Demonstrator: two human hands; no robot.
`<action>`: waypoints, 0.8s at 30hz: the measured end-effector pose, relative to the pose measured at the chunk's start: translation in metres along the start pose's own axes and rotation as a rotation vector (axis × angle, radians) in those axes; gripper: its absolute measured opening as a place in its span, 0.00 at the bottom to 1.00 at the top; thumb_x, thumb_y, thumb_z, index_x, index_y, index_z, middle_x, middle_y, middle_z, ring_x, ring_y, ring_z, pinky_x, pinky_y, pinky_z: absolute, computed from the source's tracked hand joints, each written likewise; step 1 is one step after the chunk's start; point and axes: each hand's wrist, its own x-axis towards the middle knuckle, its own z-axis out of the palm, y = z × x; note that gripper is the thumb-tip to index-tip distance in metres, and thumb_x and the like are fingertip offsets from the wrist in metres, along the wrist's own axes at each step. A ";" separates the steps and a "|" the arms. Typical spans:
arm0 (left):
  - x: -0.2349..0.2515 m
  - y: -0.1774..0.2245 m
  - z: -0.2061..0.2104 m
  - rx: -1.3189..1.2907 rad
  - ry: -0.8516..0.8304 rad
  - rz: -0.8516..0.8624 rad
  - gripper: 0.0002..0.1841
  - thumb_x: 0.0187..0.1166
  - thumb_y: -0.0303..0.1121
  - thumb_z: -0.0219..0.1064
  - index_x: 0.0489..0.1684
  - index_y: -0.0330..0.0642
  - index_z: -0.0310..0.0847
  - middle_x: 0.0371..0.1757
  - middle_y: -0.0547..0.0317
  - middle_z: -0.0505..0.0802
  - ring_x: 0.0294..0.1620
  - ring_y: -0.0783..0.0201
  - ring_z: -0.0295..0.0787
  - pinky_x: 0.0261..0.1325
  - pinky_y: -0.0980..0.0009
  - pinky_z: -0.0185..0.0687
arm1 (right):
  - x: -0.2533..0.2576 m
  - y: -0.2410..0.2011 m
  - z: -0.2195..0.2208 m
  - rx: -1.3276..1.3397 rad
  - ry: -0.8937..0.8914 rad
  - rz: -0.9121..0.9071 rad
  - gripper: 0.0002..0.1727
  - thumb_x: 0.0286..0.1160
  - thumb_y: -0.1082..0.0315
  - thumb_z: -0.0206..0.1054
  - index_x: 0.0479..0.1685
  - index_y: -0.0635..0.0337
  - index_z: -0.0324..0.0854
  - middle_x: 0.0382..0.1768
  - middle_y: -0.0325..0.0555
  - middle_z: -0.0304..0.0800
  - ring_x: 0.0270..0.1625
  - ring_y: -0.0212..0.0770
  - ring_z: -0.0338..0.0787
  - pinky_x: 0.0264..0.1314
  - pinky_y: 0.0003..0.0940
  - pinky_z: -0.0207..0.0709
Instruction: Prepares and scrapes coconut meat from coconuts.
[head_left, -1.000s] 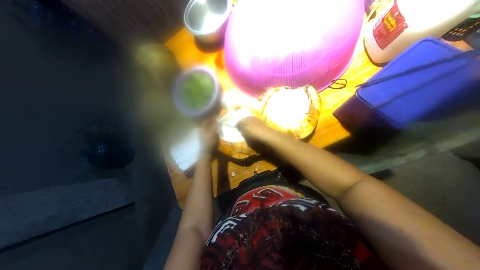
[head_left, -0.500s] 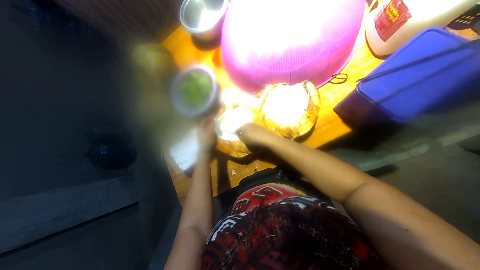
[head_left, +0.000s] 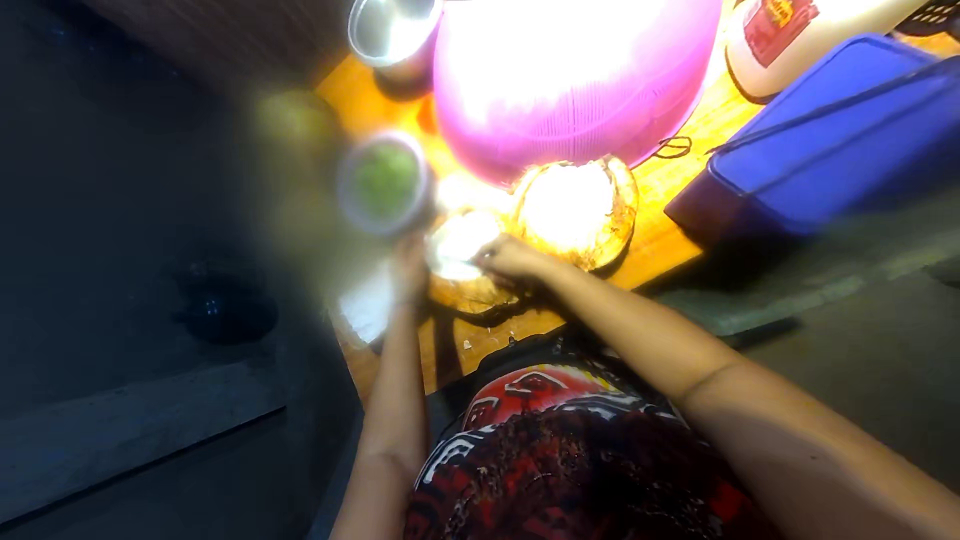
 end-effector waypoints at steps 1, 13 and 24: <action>0.000 -0.001 0.000 -0.007 -0.001 0.000 0.13 0.89 0.31 0.58 0.59 0.33 0.83 0.52 0.53 0.92 0.50 0.72 0.88 0.59 0.70 0.83 | 0.001 -0.003 0.002 0.039 0.024 0.019 0.17 0.93 0.62 0.57 0.68 0.56 0.86 0.25 0.45 0.84 0.19 0.32 0.76 0.26 0.30 0.75; 0.002 -0.007 -0.001 -0.022 0.002 0.010 0.13 0.90 0.31 0.57 0.60 0.32 0.82 0.53 0.51 0.92 0.49 0.71 0.88 0.59 0.70 0.83 | 0.003 -0.007 0.029 0.139 0.073 -0.083 0.17 0.93 0.61 0.57 0.68 0.59 0.84 0.25 0.48 0.84 0.18 0.34 0.78 0.23 0.31 0.77; 0.008 -0.005 -0.002 0.044 -0.031 -0.038 0.16 0.92 0.33 0.55 0.65 0.34 0.84 0.61 0.48 0.92 0.59 0.67 0.88 0.68 0.65 0.79 | 0.009 0.004 0.035 0.331 0.120 -0.131 0.17 0.92 0.64 0.57 0.71 0.59 0.82 0.23 0.44 0.83 0.16 0.31 0.76 0.20 0.28 0.73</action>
